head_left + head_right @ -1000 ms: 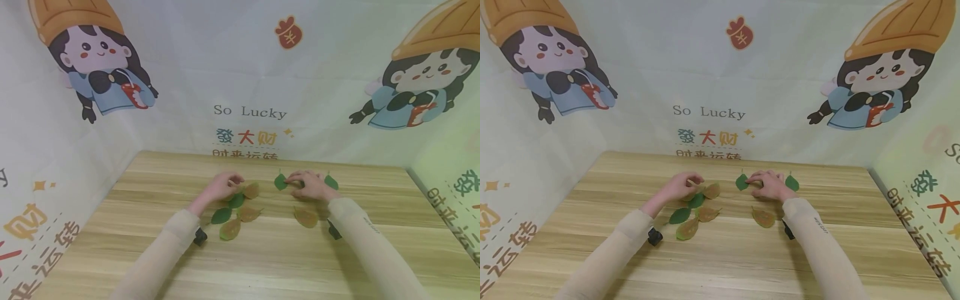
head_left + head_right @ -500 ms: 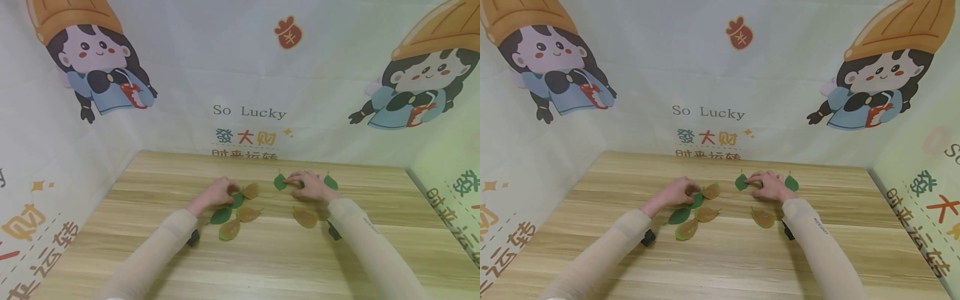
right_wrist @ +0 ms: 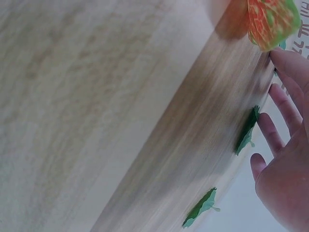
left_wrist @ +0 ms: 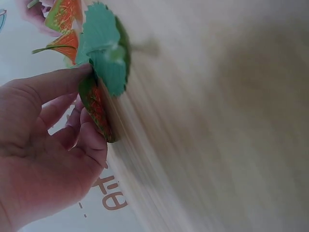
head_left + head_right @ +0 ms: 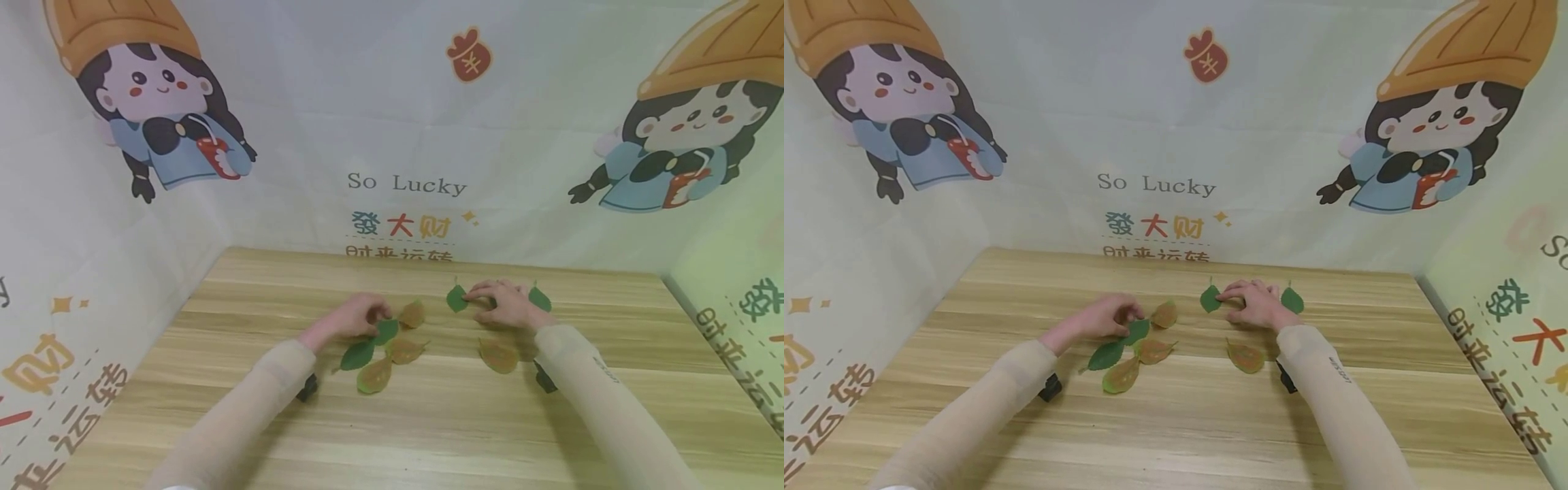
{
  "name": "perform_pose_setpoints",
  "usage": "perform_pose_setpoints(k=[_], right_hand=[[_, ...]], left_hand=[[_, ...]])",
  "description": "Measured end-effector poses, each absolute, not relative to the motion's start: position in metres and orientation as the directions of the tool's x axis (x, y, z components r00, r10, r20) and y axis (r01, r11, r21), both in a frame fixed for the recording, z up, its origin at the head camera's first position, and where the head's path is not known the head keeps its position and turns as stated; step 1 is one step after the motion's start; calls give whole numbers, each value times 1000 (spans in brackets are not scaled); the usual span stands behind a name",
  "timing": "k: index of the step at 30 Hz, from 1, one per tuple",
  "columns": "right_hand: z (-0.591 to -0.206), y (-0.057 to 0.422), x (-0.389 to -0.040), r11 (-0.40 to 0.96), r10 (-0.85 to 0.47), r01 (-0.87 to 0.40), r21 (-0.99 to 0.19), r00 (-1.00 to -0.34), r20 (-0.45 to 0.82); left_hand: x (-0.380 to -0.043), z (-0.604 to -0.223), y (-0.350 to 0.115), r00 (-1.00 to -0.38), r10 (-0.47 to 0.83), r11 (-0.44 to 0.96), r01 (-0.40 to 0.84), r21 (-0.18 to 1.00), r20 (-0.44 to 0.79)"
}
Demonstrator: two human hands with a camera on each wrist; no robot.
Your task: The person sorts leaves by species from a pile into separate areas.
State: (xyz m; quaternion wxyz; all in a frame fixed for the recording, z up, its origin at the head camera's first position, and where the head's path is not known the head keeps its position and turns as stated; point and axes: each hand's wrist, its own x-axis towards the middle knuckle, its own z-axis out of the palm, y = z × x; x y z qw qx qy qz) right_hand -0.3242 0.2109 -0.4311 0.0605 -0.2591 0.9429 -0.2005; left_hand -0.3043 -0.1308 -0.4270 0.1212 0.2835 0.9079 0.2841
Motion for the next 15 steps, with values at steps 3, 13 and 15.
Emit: perform_pose_setpoints(k=[3,13,15], right_hand=[[-431,211,-324,790,-509,-461,-405,-861,-14],[-431,210,-324,790,-505,-456,-410,-863,-15],[-431,210,-323,789,-505,-456,-411,-863,-13]], left_hand=[[-303,-427,-133,-805,588,680,441,585,-77],[-302,-425,-138,-838,538,688,377,620,-87],[-302,-424,-140,-855,514,687,357,633,-76]])
